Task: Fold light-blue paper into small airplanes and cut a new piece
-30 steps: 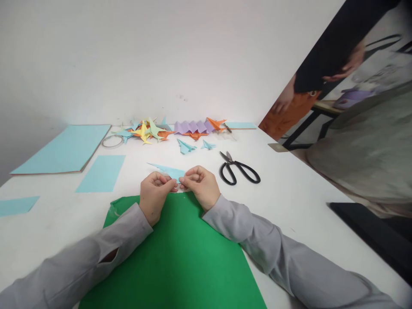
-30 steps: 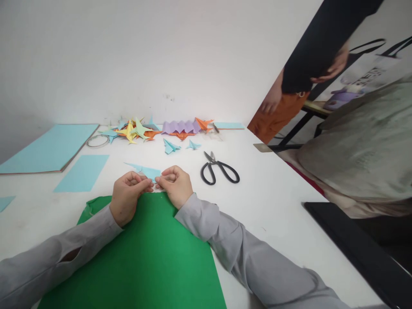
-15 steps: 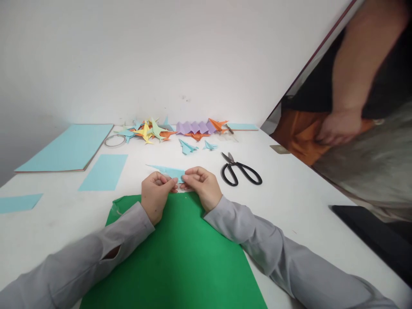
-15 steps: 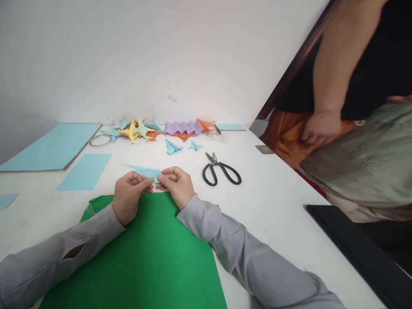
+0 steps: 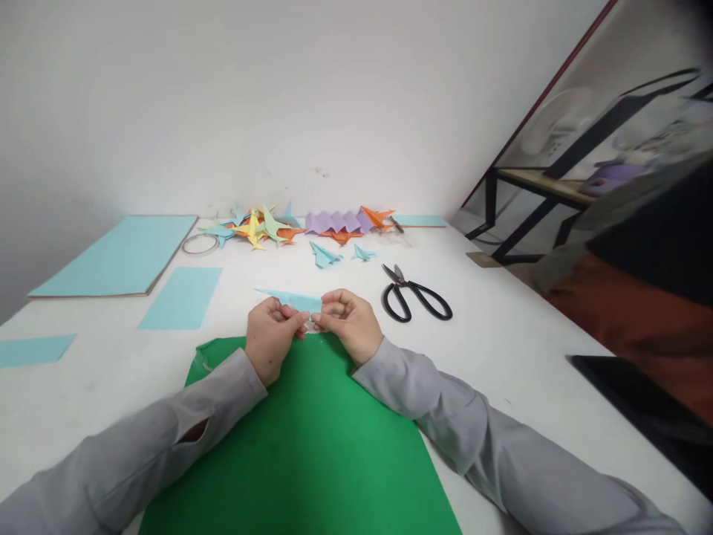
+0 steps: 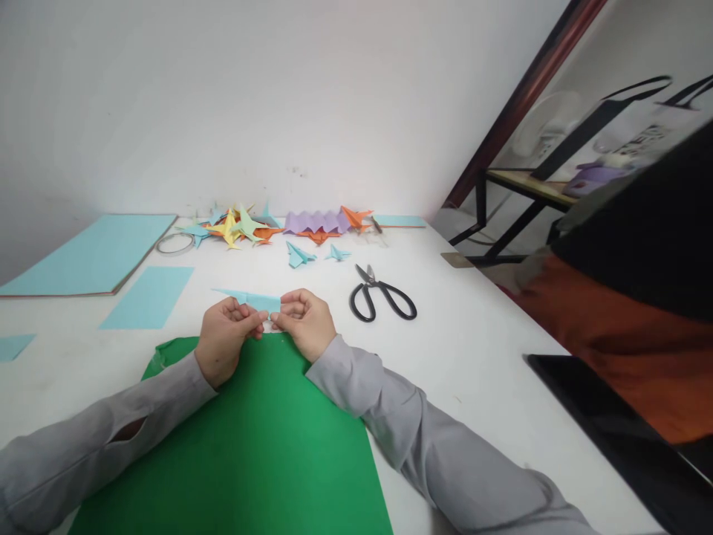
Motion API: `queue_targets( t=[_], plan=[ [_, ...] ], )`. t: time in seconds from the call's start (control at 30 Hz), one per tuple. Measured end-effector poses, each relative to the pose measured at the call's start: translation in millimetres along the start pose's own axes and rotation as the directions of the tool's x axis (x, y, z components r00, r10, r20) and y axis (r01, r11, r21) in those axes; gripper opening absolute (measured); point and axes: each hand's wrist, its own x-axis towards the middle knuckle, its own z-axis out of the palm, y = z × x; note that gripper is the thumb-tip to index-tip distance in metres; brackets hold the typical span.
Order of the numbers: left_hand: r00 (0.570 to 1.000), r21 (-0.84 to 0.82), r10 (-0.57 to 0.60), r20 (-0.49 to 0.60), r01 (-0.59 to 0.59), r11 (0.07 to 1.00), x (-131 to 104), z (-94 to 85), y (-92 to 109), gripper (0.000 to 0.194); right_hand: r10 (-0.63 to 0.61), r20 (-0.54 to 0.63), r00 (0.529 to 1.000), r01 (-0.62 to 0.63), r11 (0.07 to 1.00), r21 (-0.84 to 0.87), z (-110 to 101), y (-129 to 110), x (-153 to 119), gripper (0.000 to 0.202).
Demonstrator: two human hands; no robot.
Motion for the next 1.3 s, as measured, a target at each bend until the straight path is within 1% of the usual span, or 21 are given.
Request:
queue_targets(
  t=[0.3, 0.43, 0.57, 0.63, 0.77, 0.87, 0.93, 1.0, 1.07, 1.13, 1.23, 1.3],
  plan=[
    [0.999, -0.073, -0.025, 0.045, 0.028, 0.997, 0, -2.4, 3, 0.033, 0.005, 0.048, 0.999, -0.005, 1.0, 0.008, -1, 0, -1, 0.039],
    [0.996, -0.082, -0.021, 0.081, 0.027, 0.996, -1, -3.0, 3, 0.032, -0.021, 0.015, 1.0, 0.021, 1.0, -0.005, -2, 1, 0, 0.036],
    [0.997, -0.122, -0.03, 0.074, 0.039, 0.992, -3, -1.9, 4, 0.032, -0.036, -0.038, 0.999, 0.036, 0.999, -0.003, -3, 1, 0, 0.037],
    [0.997, -0.138, -0.027, 0.072, 0.037, 0.99, -3, -1.4, 4, 0.032, -0.03, -0.044, 0.999, 0.03, 0.999, 0.011, -2, 0, 0, 0.038],
    [0.998, -0.111, 0.006, 0.065, 0.001, 0.994, -2, -1.4, 3, 0.034, -0.03, -0.025, 0.999, 0.03, 1.0, 0.006, -2, 0, -1, 0.039],
    [0.998, -0.091, -0.002, 0.056, 0.007, 0.996, -1, -1.8, 3, 0.037, -0.022, 0.014, 1.0, 0.023, 1.0, -0.014, -2, 0, 0, 0.037],
    [0.996, -0.108, -0.012, 0.086, 0.022, 0.994, -1, -2.0, 4, 0.036, -0.013, 0.039, 0.999, 0.013, 1.0, 0.0, -2, 1, 0, 0.031],
    [0.99, -0.149, -0.024, 0.138, 0.045, 0.988, -1, -2.1, 6, 0.035, 0.001, 0.049, 0.999, -0.003, 0.999, 0.048, -3, 1, 1, 0.025],
    [0.975, -0.191, -0.055, 0.214, 0.096, 0.977, -2, -2.4, 8, 0.033, -0.005, 0.04, 0.999, 0.002, 0.996, 0.084, -4, 2, 2, 0.022],
    [0.94, -0.201, -0.117, 0.32, 0.188, 0.961, -3, -3.1, 10, 0.032, -0.046, 0.047, 0.998, 0.044, 0.998, 0.047, -4, 2, 1, 0.029],
    [0.844, -0.155, -0.243, 0.478, 0.353, 0.923, -4, -4.5, 13, 0.03, -0.186, 0.078, 0.979, 0.195, 0.972, -0.132, -4, 0, -2, 0.05],
    [0.785, -0.13, -0.299, 0.542, 0.43, 0.893, -5, -5.6, 15, 0.028, -0.293, 0.116, 0.949, 0.314, 0.909, -0.273, -4, -2, -4, 0.054]
  ],
)
